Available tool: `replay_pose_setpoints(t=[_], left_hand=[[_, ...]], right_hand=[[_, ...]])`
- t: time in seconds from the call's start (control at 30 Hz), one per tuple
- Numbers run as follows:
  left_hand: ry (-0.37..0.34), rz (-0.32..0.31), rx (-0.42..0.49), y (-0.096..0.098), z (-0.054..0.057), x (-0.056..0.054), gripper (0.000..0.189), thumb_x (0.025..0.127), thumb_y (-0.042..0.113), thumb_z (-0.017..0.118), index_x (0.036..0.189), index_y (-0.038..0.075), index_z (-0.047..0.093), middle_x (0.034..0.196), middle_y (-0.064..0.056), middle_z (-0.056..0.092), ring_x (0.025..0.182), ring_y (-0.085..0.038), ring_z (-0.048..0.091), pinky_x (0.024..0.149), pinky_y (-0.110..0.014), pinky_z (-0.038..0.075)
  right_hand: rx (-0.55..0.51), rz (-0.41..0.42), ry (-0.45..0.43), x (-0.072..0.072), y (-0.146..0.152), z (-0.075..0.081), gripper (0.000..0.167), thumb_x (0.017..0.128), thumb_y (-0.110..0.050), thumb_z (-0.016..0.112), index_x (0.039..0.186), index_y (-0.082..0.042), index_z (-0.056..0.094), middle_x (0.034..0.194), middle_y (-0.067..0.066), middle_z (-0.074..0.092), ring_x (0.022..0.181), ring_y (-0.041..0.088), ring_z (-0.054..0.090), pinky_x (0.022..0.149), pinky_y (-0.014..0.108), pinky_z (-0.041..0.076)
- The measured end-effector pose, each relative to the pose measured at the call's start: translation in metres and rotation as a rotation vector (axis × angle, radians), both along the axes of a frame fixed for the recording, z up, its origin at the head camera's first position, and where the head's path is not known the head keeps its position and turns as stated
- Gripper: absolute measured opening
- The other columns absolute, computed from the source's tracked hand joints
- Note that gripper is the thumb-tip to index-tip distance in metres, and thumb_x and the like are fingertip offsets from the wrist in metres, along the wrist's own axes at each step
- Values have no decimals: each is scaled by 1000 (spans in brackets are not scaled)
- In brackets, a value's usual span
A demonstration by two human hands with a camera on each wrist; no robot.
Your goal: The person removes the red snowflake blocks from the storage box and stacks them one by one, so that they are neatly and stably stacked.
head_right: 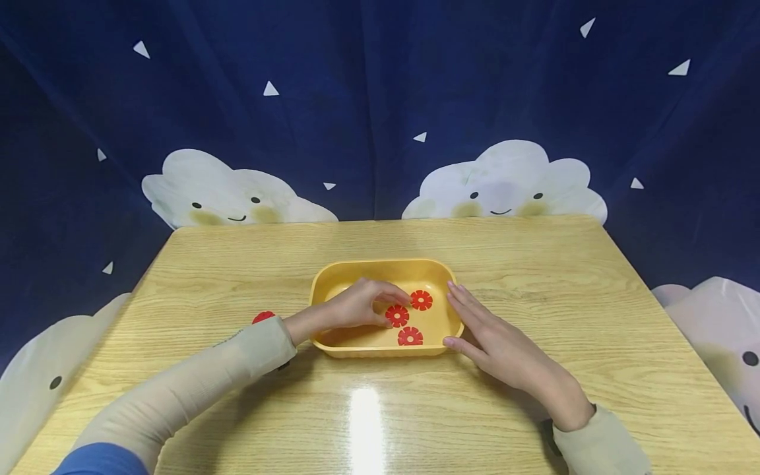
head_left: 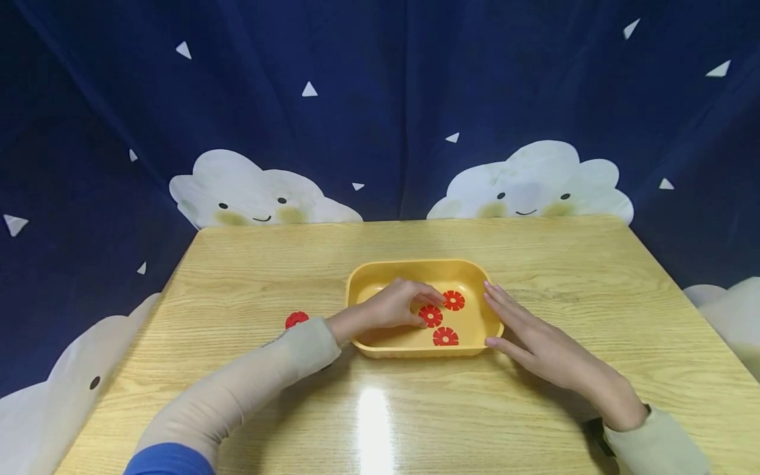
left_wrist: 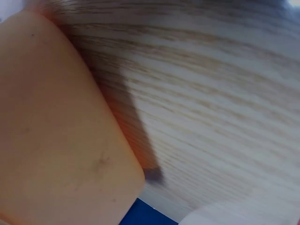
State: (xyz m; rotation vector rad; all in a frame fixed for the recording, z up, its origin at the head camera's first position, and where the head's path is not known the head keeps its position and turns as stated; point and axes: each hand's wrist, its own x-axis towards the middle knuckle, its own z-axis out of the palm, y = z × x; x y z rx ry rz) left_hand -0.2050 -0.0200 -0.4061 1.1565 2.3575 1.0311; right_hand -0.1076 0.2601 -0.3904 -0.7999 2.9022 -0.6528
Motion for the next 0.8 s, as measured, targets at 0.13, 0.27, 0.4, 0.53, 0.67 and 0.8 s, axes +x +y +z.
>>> replay_pose_setpoints(t=[0.13,0.27,0.4,0.53,0.67,0.8], left_hand=[[18,-5,0,1,0,0,47,78,-2,81,122,2,66,116,-7,70,110,-17,65,94,-19,49],[27,-7,1,1,0,0,46,77,-1,81,121,1,67,115,-8,71,109,-17,66,93,-19,50],[64,-15,-10,2,0,0,45,78,1,82,120,2,67,114,-7,71,108,-17,66,93,-18,49],[140,-39,-25,1,-2,0,43,79,2,81,120,4,68,114,-4,71,107,-16,66,92,-15,47],[179,-61,-13,1,-3,-1,42,79,1,80,120,4,68,114,-4,71,105,-16,66,91,-15,47],[158,-51,-1,0,-1,1,41,80,2,80,120,4,68,114,-5,71,105,-17,67,92,-17,49]], right_hand=[[-1,-1,-2,0,-1,0,72,100,-47,51,158,-17,21,164,-3,9,147,22,18,109,56,33],[-1,-1,-6,0,-1,0,72,100,-47,51,158,-17,21,164,-4,9,147,22,19,109,55,33],[1,-2,-5,0,-1,1,72,100,-48,51,157,-16,21,164,-3,9,147,21,19,109,56,33],[2,-3,-7,0,-1,2,72,100,-48,51,157,-16,21,164,-3,9,147,22,18,108,56,33],[4,-3,-9,1,-1,1,72,100,-47,51,157,-16,21,164,-3,9,148,21,18,109,56,33],[3,-1,-8,1,-1,1,72,100,-47,51,158,-16,21,164,-3,9,148,21,17,109,55,33]])
